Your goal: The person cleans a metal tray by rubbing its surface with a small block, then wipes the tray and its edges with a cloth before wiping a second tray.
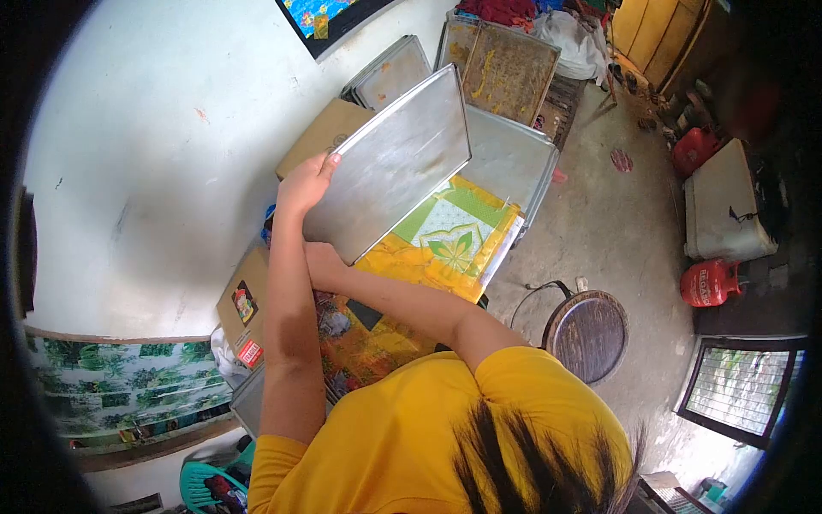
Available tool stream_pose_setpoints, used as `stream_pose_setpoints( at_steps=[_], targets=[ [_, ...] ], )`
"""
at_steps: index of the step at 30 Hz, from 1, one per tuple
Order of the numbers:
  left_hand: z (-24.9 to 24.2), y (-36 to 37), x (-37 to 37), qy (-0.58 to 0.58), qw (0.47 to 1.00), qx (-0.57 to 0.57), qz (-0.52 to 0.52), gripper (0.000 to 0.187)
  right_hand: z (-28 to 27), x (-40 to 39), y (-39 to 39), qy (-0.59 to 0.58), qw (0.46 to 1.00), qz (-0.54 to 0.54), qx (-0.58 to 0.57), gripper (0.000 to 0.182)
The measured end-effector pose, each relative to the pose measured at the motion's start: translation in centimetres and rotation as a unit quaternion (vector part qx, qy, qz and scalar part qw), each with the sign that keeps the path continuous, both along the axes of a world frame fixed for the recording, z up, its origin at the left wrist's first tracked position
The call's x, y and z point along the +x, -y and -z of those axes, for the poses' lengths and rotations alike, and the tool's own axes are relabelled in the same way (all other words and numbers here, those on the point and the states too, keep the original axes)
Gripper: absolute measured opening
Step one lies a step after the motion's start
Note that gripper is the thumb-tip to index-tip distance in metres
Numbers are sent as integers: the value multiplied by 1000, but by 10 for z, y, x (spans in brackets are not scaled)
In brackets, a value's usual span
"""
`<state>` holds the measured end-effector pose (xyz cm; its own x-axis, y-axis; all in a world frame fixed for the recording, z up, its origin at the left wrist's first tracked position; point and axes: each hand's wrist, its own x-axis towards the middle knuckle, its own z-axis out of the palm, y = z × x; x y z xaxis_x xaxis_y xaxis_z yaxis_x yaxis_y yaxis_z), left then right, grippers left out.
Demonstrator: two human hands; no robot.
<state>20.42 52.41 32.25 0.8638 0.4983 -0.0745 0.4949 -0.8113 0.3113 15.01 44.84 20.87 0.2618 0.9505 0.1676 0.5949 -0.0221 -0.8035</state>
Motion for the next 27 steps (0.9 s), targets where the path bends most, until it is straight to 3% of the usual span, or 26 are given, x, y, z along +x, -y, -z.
stream_pose_setpoints(
  at_steps=[1,4,7,10,13,16,18,20,21,22,23,25,26,27],
  targets=[
    [-4,4,-1,-4,1000,5,0,51,-3,0,1,9,999,-16,-32,47],
    [-6,5,0,-16,1000,14,1,52,-3,-4,-4,-42,996,46,65,42],
    [-8,7,-1,-26,999,19,-4,52,27,-7,-24,-46,991,39,119,46],
    [-10,8,-1,-23,999,26,-6,51,25,-10,-12,-134,988,81,-14,45],
    [-4,4,0,-5,999,34,-5,50,63,-14,4,-186,967,174,-18,54],
    [-4,3,1,-12,999,36,-9,50,122,-17,13,-165,950,251,-85,31],
    [-2,5,0,-13,999,38,-14,50,147,-2,20,-502,822,211,-167,25],
    [-2,5,-1,-3,999,46,-17,52,185,8,6,-678,694,160,-182,24],
    [-4,5,-2,-6,999,49,-21,52,215,13,-9,-706,674,140,-163,30],
    [-5,7,-3,-9,998,50,-24,52,192,19,-8,-733,653,123,-144,39],
    [-7,9,-3,-10,998,51,-26,52,172,31,10,-747,647,48,-145,40],
    [-10,11,-1,-11,998,56,-31,53,146,29,20,-558,787,262,8,40],
    [-10,11,-2,-11,998,58,-34,53,136,28,24,-436,821,359,85,40],
    [-9,9,-2,-4,998,57,-37,54,117,31,31,-462,792,355,181,43]
  ],
)
